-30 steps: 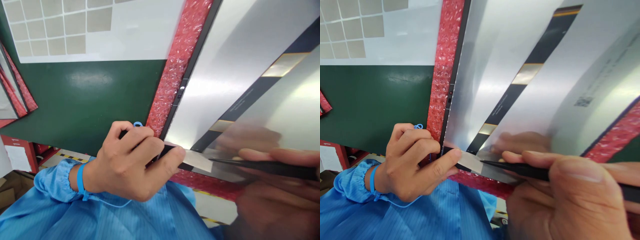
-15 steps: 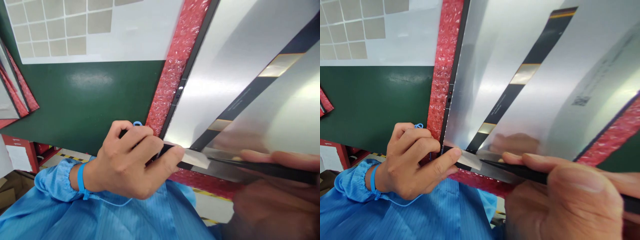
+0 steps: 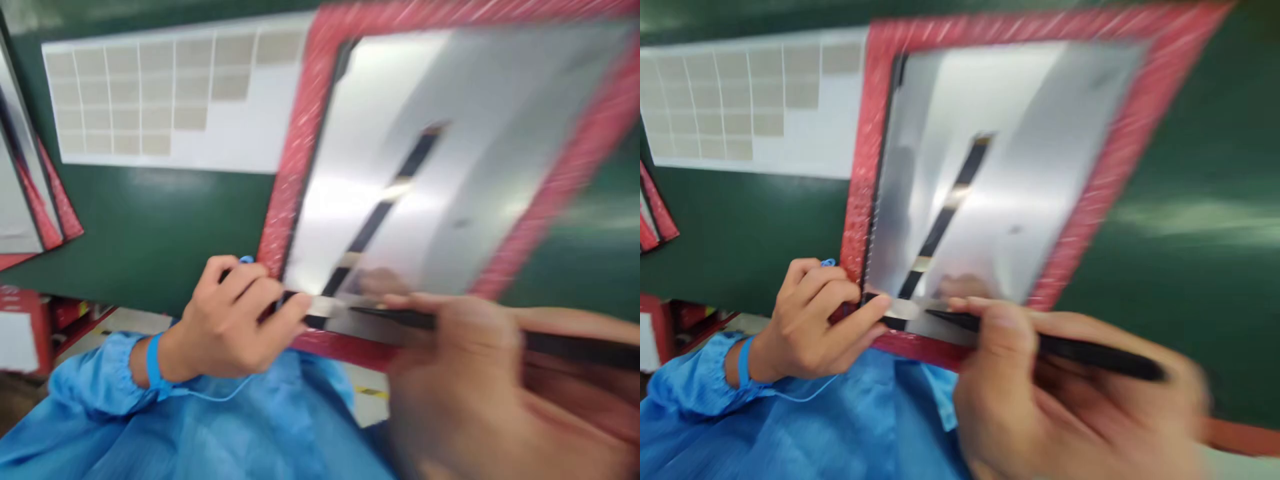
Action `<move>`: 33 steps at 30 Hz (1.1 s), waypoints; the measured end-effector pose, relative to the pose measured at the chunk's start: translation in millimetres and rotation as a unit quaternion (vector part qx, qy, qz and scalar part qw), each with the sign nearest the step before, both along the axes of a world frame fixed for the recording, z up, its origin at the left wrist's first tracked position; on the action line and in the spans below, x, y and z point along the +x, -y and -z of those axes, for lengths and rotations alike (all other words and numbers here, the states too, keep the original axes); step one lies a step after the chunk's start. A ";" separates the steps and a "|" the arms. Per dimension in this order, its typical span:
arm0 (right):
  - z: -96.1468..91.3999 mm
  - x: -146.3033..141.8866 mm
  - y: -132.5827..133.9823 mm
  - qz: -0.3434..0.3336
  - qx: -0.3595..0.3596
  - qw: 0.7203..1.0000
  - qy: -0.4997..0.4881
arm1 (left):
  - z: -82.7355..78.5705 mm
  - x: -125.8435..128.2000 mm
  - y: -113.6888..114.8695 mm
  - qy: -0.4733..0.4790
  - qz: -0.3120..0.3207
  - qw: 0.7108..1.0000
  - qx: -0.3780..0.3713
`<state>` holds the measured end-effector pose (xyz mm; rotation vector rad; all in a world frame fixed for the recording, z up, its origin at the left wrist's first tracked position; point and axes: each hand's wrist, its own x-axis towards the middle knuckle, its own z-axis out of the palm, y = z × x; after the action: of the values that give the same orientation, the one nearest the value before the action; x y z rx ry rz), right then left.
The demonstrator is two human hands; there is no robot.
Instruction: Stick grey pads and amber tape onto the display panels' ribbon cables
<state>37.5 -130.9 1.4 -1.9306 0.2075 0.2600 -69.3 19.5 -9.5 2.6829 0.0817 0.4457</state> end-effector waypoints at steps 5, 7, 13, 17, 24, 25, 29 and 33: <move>20.7 22.3 -2.8 0.005 0.177 0.983 0.049 | -1.4 -5.9 -3.2 -0.004 -0.018 0.999 0.051; 26.2 28.9 -3.2 -0.007 0.209 0.977 0.048 | -1.6 -5.9 -0.1 -0.010 -0.012 0.996 0.083; 24.2 18.3 -4.6 -0.002 0.246 0.968 0.054 | -12.2 -8.0 17.5 -0.114 0.101 0.966 0.209; 27.2 18.9 -6.5 0.012 0.249 0.967 0.058 | -11.9 -19.2 16.8 -0.162 0.083 0.960 0.212; 31.0 17.7 -8.1 0.022 0.247 0.966 0.074 | -18.0 -29.2 25.6 -0.190 0.028 0.960 0.206; 30.9 17.2 -8.4 0.025 0.247 0.966 0.076 | -17.7 -26.0 29.7 -0.189 0.027 0.958 0.213; 31.0 16.0 -8.3 0.025 0.247 0.965 0.081 | -15.7 -17.2 40.0 -0.196 0.022 0.955 0.221; 31.9 15.0 -6.7 0.018 0.232 0.969 0.087 | -22.6 -30.0 32.6 -0.214 -0.050 0.960 0.172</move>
<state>52.5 -124.2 -30.5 -1.4735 0.0577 0.1001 -99.3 -13.1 13.1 3.0850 0.2896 -0.1162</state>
